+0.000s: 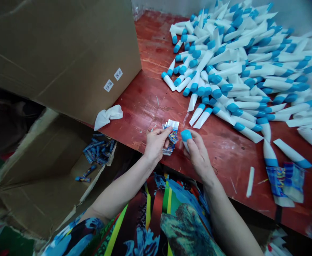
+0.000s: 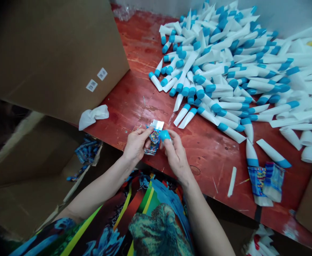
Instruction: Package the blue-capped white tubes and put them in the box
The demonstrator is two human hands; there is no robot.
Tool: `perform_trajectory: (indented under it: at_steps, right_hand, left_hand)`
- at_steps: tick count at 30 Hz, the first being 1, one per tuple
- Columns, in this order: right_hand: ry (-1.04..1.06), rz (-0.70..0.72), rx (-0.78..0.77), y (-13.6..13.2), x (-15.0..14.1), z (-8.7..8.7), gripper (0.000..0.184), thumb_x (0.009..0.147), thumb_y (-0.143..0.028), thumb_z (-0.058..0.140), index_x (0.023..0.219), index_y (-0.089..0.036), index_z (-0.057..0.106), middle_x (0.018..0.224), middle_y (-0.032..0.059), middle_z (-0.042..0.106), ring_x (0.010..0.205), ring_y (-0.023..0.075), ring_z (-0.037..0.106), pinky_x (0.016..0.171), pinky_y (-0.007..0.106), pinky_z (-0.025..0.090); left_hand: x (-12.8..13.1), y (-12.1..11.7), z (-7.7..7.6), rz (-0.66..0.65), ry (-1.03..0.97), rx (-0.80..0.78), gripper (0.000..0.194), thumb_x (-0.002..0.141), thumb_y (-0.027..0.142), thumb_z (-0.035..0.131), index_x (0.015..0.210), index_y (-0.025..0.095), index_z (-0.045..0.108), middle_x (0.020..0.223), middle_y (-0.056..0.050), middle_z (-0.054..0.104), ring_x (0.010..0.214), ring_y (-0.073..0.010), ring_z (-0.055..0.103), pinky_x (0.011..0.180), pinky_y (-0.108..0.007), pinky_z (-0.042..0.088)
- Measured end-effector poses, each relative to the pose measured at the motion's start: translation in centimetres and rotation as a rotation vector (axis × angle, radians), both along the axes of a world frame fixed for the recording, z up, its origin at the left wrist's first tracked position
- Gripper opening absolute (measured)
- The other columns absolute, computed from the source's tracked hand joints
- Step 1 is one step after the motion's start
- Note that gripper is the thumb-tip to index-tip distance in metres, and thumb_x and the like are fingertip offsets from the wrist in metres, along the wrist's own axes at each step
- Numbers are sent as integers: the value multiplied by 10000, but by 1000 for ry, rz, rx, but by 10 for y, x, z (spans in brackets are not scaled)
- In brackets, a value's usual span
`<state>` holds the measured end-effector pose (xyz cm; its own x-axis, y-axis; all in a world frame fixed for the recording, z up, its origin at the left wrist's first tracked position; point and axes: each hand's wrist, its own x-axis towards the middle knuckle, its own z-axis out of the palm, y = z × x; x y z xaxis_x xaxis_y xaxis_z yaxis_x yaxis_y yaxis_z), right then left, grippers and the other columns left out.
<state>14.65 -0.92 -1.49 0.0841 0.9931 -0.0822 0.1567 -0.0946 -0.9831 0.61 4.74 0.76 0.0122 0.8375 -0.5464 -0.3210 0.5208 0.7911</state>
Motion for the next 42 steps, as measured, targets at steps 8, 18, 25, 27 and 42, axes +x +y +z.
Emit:
perform_trajectory:
  at_steps: [8,18,25,27,42]
  right_hand:
    - [-596,75,-6,-16,0,26,508,1045,-514,471,1493,-290,561,1316,102,741,1019,302,755,850,427,584]
    - [-837,109,13,-11,-6,30,562,1032,-518,488,1522,-256,569,1162,139,781,875,333,767,712,422,600]
    - [-743,128,23,-7,-6,30,516,1032,-485,493,1497,-279,580,1208,113,775,1009,345,760,805,447,606]
    - [-713,118,33,-6,-5,29,490,1031,-478,499,1468,-277,593,1253,105,768,1058,344,753,819,436,602]
    - [-687,106,62,-6,-8,25,481,1034,-463,488,1474,-297,587,1236,100,766,1073,343,745,897,480,596]
  left_hand:
    - [-4,3,0,-22,-37,13,486,826,519,802,622,186,515,411,61,463,380,-54,376,443,-220,279]
    - [-11,3,-3,-113,-68,15,509,822,569,789,625,180,527,408,56,457,368,-48,350,431,-222,261]
    - [-11,-1,-3,-116,-68,21,462,835,544,785,669,187,542,409,63,466,359,-59,367,426,-222,280]
    - [-11,-1,-2,-121,-58,28,461,836,545,785,673,187,544,418,63,472,366,-58,376,435,-220,289]
    - [-9,0,-3,-88,-76,16,482,843,577,768,672,191,533,431,47,499,379,-67,416,435,-215,314]
